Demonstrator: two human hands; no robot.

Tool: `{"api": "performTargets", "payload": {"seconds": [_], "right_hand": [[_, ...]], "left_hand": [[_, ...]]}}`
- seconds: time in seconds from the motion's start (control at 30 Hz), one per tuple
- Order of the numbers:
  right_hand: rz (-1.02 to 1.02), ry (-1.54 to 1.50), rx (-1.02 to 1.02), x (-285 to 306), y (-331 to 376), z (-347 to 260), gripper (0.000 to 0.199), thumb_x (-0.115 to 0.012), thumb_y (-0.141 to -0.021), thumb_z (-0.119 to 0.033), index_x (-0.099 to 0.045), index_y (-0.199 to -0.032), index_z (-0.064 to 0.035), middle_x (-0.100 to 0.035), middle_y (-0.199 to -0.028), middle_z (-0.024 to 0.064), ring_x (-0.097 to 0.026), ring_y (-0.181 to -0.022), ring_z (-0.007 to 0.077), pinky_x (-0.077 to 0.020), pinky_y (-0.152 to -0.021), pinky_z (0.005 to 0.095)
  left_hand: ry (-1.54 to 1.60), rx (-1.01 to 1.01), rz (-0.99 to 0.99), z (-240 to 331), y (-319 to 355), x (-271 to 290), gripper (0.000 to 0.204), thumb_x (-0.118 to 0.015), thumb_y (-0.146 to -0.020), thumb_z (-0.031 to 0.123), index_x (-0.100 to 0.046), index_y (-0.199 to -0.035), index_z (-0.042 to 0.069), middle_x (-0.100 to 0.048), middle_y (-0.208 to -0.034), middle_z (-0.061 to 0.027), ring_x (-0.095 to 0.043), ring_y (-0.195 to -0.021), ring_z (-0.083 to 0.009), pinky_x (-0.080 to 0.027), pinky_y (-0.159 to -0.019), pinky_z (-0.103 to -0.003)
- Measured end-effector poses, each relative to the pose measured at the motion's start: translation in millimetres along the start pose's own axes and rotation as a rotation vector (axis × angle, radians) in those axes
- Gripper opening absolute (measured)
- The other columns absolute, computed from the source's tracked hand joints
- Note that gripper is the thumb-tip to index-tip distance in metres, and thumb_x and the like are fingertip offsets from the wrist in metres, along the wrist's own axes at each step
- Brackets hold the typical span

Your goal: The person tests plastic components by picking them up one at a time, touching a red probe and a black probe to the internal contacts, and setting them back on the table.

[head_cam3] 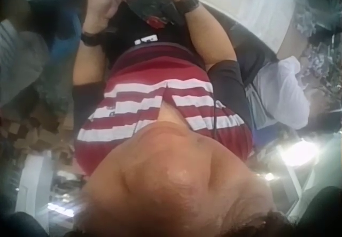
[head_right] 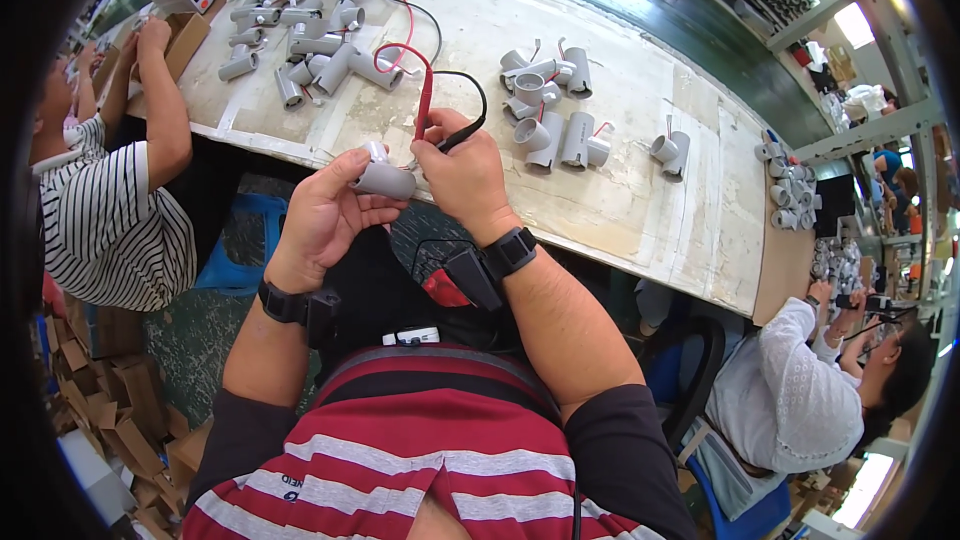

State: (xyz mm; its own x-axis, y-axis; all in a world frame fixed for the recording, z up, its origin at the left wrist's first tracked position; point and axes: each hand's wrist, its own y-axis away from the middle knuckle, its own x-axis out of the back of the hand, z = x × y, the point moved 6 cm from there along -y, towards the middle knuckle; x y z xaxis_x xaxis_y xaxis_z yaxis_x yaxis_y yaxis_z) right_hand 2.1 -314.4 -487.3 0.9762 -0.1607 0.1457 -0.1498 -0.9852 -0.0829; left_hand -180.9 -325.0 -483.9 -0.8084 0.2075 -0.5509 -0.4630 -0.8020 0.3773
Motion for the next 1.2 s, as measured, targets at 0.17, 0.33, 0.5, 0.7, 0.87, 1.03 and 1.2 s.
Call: {"api": "performTargets", "payload": {"seconds": [0.17, 0.33, 0.5, 0.7, 0.87, 1.03, 1.2], "right_hand": [[0.009, 0.008, 0.001, -1.2, 3.5, -2.6, 0.027, -0.074, -0.089, -0.008, -0.068, -0.115, -0.0003, -0.07, -0.086, 0.0031, -0.064, -0.069, 0.0091, -0.0528, -0.059, 0.0253], [0.006, -0.127, -0.057, -0.8, 7.1, -10.6, 0.027, -0.074, -0.089, -0.006, -0.068, -0.115, 0.0015, -0.071, -0.088, 0.006, -0.066, -0.07, 0.011, -0.0539, -0.06, 0.0257], [0.027, -0.28, 0.026, 33.3, -8.7, -62.6, 0.026, -0.074, -0.089, -0.004, -0.067, -0.113, 0.0036, -0.072, -0.089, 0.0091, -0.068, -0.071, 0.0132, -0.0552, -0.061, 0.0263], [0.011, -0.102, 0.038, 93.6, -51.8, -105.5, 0.027, -0.074, -0.09, -0.004, -0.068, -0.115, 0.0037, -0.073, -0.09, 0.0087, -0.068, -0.071, 0.0128, -0.0549, -0.062, 0.0256], [0.051, -0.002, 0.002, 126.4, -52.9, -109.4, 0.028, -0.074, -0.09, -0.006, -0.068, -0.117, 0.0029, -0.073, -0.089, 0.0077, -0.067, -0.07, 0.012, -0.0545, -0.063, 0.0248], [0.014, 0.126, -0.04, 124.6, -61.2, -105.6, 0.027, -0.074, -0.09, -0.006, -0.069, -0.115, 0.0022, -0.073, -0.089, 0.0072, -0.067, -0.07, 0.0119, -0.0548, -0.063, 0.025], [0.02, 0.084, -0.061, 116.6, -68.0, -108.8, 0.025, -0.074, -0.089, -0.005, -0.07, -0.113, 0.0021, -0.073, -0.088, 0.007, -0.067, -0.069, 0.0117, -0.0549, -0.063, 0.0252]], "left_hand": [[0.006, 0.006, 0.003, -0.9, 2.6, -1.9, 0.034, -0.064, -0.104, 0.029, -0.061, -0.127, 0.004, -0.072, -0.108, -0.0125, -0.073, -0.089, -0.024, -0.061, -0.08, -0.036], [-0.05, -0.026, -0.023, 3.0, 4.6, 0.5, 0.035, -0.059, -0.105, 0.027, -0.06, -0.131, 0.004, -0.072, -0.113, -0.0147, -0.074, -0.095, -0.0268, -0.062, -0.082, -0.037], [-0.246, -0.442, 0.168, 75.3, -2.3, 40.3, 0.033, -0.072, -0.099, 0.021, -0.063, -0.126, 0.005, -0.072, -0.109, -0.0097, -0.071, -0.093, -0.0185, -0.057, -0.08, -0.032], [-1.196, -0.799, 0.695, 187.6, -65.4, 136.7, 0.063, -0.085, -0.085, 0.032, -0.062, -0.134, 0.0, -0.073, -0.116, -0.0172, -0.07, -0.095, -0.0284, -0.055, -0.088, -0.038], [-1.491, -0.997, 0.807, 182.9, -90.4, 124.4, 0.06, -0.085, -0.083, 0.031, -0.064, -0.13, 0.001, -0.07, -0.118, -0.0195, -0.067, -0.105, -0.0325, -0.054, -0.093, -0.042], [-1.287, -1.128, 0.35, 82.1, -56.0, -33.2, 0.051, -0.086, -0.081, 0.026, -0.066, -0.119, 0.0, -0.065, -0.117, -0.0196, -0.062, -0.113, -0.0383, -0.048, -0.102, -0.046], [-1.195, -0.646, 0.155, -14.8, -76.6, -137.1, 0.053, -0.086, -0.082, 0.034, -0.067, -0.116, -0.002, -0.067, -0.117, -0.0215, -0.064, -0.112, -0.0389, -0.051, -0.099, -0.046]]}}
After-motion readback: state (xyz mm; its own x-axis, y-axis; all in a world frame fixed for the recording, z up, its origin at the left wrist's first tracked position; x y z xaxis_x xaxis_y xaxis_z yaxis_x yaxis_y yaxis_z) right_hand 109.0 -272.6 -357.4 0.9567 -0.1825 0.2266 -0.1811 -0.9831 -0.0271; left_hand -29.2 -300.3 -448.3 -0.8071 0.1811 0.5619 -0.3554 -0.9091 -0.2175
